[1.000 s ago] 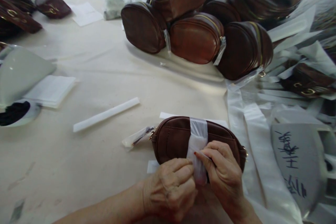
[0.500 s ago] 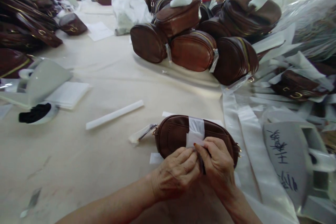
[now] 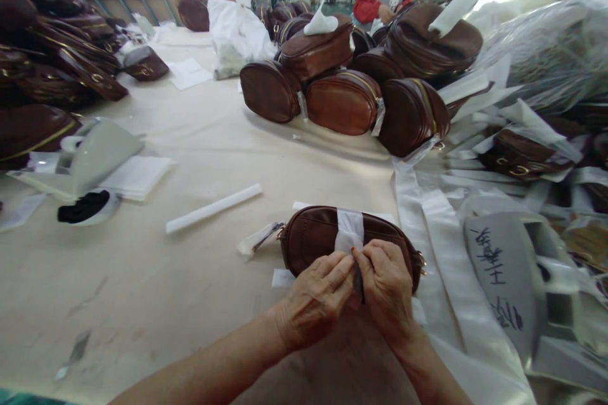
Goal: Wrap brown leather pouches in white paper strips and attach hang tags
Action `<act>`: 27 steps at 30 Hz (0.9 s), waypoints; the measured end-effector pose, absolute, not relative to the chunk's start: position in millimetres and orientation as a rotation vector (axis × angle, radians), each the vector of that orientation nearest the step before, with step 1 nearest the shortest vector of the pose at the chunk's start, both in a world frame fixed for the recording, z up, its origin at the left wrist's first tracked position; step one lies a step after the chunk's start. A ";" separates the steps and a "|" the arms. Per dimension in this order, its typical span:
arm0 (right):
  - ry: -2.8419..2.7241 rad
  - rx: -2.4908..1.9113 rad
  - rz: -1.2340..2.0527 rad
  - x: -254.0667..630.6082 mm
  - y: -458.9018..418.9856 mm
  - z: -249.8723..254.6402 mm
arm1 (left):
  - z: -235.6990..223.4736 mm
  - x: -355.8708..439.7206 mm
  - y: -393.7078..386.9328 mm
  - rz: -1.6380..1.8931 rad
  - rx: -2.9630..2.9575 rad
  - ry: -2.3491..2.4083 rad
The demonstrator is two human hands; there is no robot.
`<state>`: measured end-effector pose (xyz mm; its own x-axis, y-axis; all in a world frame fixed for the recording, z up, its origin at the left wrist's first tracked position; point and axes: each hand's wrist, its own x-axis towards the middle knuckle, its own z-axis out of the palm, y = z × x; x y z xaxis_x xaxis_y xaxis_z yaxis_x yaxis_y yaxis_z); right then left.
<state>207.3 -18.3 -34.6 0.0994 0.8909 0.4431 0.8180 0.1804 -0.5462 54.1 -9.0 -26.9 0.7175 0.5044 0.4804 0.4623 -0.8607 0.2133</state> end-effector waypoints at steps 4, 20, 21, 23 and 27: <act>-1.709 -1.626 0.101 206.9 -13.7 -37.9 | -30.3 53.0 -12.2 0.804 2.931 0.865; -1.114 -2.189 -0.338 389.5 -121.5 31.1 | -36.2 54.0 -10.7 0.989 2.907 0.890; -1.064 -2.237 -0.202 400.3 -124.7 29.3 | -36.6 54.8 -9.6 1.016 2.894 0.879; -0.975 -2.273 0.057 409.9 -126.3 25.9 | -36.3 56.5 -8.2 1.060 2.881 0.864; -0.787 -2.178 0.401 402.0 -119.3 22.6 | -34.8 57.4 -7.8 1.076 2.908 0.875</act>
<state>402.0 -119.3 22.6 0.7592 0.6501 -0.0311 0.4073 -0.5119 -0.7564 57.4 -7.8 -34.8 0.6297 0.4628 0.6239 0.5164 -0.8494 0.1089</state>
